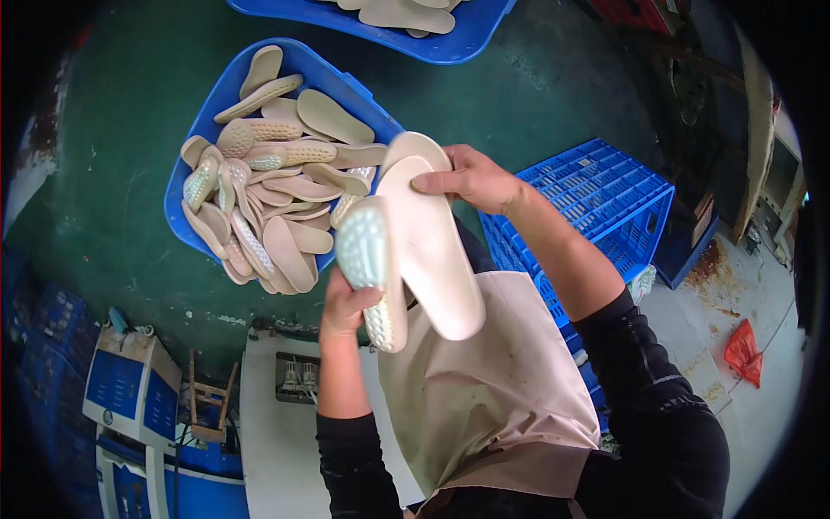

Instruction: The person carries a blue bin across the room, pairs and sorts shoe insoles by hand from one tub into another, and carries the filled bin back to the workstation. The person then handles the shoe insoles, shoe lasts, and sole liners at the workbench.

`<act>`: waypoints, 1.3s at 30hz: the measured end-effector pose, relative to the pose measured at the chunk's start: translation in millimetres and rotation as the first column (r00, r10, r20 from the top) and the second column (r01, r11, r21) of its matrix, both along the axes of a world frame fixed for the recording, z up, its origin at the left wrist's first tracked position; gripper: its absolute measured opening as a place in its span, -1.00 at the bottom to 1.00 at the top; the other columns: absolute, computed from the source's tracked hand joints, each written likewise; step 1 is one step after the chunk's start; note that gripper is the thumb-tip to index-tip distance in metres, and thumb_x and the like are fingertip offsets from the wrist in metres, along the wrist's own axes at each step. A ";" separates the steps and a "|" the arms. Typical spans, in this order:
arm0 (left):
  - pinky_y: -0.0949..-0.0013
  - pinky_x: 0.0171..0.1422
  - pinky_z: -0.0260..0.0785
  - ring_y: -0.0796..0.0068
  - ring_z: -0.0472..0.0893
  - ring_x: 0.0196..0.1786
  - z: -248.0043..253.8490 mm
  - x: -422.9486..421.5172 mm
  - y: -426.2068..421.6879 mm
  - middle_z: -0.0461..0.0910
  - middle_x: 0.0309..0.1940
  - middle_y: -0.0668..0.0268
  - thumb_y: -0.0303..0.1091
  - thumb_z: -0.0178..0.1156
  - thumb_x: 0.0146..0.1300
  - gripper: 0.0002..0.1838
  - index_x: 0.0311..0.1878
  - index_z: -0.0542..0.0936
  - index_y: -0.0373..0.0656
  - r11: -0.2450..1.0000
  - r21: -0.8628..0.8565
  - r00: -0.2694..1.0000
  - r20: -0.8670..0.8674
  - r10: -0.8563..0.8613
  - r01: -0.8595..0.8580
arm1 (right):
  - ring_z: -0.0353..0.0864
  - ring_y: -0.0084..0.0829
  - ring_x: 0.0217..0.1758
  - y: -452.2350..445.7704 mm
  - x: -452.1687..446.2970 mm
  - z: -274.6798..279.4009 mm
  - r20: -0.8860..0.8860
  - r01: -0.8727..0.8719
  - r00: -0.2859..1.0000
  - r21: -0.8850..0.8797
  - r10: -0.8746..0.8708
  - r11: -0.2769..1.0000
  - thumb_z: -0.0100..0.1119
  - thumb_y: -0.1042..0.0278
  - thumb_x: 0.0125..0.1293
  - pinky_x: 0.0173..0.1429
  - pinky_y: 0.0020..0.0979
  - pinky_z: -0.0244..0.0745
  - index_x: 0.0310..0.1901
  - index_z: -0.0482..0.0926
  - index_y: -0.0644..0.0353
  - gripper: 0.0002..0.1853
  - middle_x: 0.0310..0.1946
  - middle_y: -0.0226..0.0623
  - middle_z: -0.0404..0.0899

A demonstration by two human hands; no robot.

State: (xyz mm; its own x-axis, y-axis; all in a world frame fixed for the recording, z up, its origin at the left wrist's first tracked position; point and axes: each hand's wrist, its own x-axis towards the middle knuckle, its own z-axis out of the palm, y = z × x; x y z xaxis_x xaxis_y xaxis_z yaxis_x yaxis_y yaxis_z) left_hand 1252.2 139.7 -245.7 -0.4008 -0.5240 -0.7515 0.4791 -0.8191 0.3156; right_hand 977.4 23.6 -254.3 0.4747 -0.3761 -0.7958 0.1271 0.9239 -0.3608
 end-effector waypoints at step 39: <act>0.38 0.07 0.53 0.46 0.66 0.02 -43.2 96.0 142.3 0.65 0.03 0.24 -0.31 0.33 0.36 -0.54 0.26 0.50 -0.25 0.950 0.302 0.645 0.743 -0.178 -0.085 | 0.20 -0.07 0.57 79.0 113.3 -116.1 -0.452 -0.322 0.879 -0.328 0.151 0.888 0.58 -0.10 0.04 0.58 -0.21 0.16 0.55 0.00 0.33 0.22 0.48 0.19 0.20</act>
State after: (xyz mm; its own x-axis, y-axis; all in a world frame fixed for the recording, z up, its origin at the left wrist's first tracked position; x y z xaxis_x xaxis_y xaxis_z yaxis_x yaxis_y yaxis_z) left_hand 1348.2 282.0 -288.9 0.3563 -0.2325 -0.9050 0.1394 -0.9445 0.2975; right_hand 1090.7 102.6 -370.5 0.2579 -0.6075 -0.7513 -0.3127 0.6833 -0.6598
